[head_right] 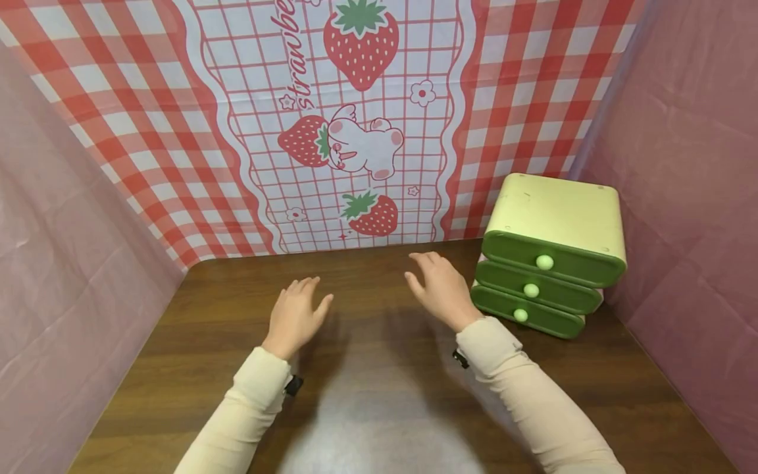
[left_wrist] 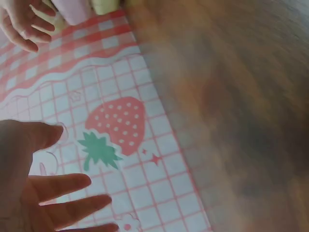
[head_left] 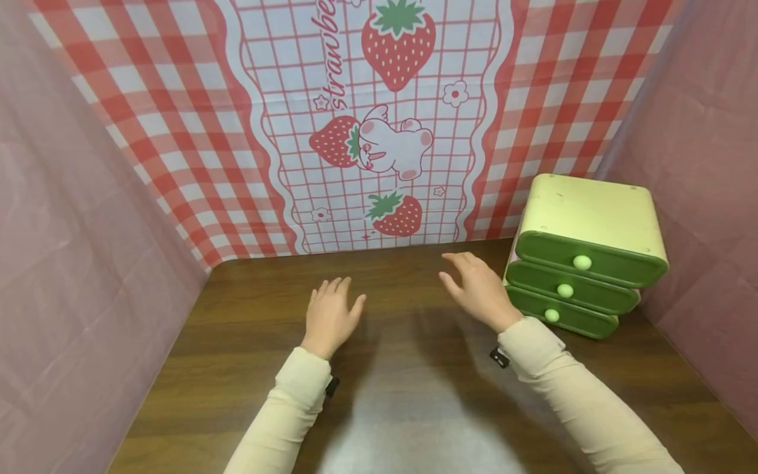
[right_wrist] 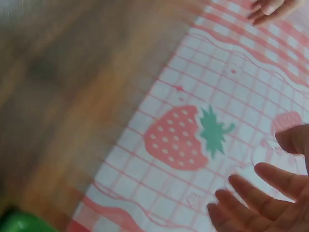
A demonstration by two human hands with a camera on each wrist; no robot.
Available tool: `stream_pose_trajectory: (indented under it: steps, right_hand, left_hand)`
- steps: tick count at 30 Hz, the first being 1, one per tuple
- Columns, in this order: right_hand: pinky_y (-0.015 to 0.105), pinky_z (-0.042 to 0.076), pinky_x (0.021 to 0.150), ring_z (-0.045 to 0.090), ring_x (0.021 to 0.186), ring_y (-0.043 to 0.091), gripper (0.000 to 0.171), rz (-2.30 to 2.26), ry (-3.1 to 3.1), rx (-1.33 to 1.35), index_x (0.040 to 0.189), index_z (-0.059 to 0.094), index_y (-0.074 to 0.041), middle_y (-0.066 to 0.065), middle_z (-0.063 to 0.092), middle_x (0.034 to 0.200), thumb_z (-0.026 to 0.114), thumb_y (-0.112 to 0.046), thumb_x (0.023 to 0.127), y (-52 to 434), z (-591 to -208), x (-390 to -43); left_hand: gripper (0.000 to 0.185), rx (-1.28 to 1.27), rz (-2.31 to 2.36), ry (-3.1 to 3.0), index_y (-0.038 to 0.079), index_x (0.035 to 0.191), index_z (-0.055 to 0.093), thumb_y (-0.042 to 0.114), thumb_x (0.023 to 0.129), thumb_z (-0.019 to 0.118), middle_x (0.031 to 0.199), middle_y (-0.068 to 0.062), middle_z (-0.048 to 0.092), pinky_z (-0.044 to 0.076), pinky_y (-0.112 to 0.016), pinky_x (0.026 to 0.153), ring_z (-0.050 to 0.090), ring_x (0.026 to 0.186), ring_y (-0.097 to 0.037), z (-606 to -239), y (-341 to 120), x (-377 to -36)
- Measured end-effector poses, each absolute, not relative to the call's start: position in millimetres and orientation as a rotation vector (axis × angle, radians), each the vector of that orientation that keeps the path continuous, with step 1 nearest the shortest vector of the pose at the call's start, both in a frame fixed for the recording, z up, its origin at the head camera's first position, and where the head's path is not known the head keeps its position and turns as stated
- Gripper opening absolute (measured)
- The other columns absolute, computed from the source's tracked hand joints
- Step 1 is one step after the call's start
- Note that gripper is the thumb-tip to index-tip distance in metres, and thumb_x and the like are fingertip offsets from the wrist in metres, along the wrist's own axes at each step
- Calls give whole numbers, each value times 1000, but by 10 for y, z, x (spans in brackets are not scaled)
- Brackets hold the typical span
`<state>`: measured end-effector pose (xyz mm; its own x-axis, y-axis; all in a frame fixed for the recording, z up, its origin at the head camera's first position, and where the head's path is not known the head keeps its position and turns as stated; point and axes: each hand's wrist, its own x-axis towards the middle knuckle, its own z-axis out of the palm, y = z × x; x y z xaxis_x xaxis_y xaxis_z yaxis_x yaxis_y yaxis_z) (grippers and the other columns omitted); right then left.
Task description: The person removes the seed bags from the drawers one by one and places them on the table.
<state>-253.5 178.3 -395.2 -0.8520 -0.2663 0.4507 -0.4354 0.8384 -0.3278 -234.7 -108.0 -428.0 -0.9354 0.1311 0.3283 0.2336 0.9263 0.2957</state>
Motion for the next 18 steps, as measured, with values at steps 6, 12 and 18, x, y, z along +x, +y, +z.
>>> stream_pose_trajectory:
  steps: [6, 12, 18]
  right_hand:
    - [52, 50, 87, 62, 103, 34, 30, 696, -2479, 504, 120, 64, -2, 17, 65, 113, 62, -19, 95, 2063, -3677, -2439]
    - [54, 47, 87, 58, 101, 36, 31, 697, -2340, 498, 123, 63, -1, 20, 64, 119, 64, -11, 93, 2420, -3431, -2269]
    - [58, 40, 96, 51, 117, 44, 35, 704, -2258, 388, 125, 62, 0, 24, 61, 123, 64, -9, 92, 2828, -3248, -2119]
  left_hand:
    - [38, -391, -544, -2583, 2, 121, 66, 31, 97, 60, 115, -15, 70, 55, -43, 94, 66, 105, -31, -4131, -897, -2372]
    - [35, -546, -717, -2555, 6, 126, 64, 27, 98, 59, 121, -12, 68, 55, -41, 95, 65, 110, -28, -3967, -595, -2397]
    - [42, -747, -926, -2549, 8, 136, 56, 31, 100, 55, 135, -10, 60, 47, -40, 107, 57, 125, -26, -3885, -255, -2464]
